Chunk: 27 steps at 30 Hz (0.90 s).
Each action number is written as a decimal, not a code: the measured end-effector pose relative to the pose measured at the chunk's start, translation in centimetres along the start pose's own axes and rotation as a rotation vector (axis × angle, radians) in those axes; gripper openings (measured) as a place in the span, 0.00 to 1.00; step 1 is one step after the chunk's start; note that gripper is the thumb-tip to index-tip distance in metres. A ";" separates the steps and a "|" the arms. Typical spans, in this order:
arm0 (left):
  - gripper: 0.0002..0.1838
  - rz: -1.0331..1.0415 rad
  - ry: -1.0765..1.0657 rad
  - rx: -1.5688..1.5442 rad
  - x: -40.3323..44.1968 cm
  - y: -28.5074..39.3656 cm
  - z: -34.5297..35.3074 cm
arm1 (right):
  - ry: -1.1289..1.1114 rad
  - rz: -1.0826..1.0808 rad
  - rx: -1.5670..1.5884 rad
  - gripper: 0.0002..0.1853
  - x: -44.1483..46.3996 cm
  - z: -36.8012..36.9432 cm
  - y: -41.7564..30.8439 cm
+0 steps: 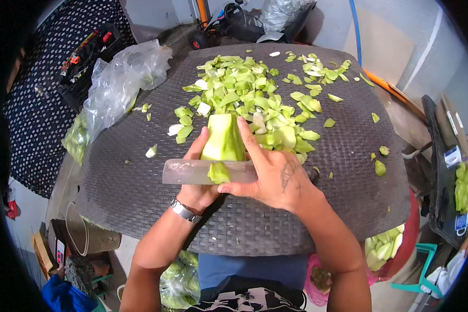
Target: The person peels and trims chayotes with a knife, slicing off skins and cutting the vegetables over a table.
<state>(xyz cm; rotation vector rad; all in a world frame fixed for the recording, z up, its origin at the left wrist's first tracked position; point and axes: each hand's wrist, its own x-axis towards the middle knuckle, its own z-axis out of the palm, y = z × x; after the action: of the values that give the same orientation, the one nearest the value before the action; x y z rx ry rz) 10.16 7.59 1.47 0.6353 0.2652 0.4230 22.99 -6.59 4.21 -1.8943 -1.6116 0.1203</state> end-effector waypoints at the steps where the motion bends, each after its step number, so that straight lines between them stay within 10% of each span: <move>1: 0.32 -0.003 -0.017 0.012 0.0 0.0 0.0 | 0.011 0.001 -0.004 0.64 0.0 -0.1 0.3; 27: 0.30 -0.020 0.034 0.001 -0.9 -0.5 0.0 | 0.061 0.128 -0.077 0.61 0.5 -2.6 3.0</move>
<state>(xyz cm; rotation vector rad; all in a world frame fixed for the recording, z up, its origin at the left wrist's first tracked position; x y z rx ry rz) 9.53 6.88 1.26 0.6267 0.3041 0.4149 26.83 -7.27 4.88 -2.0401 -1.4738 0.0541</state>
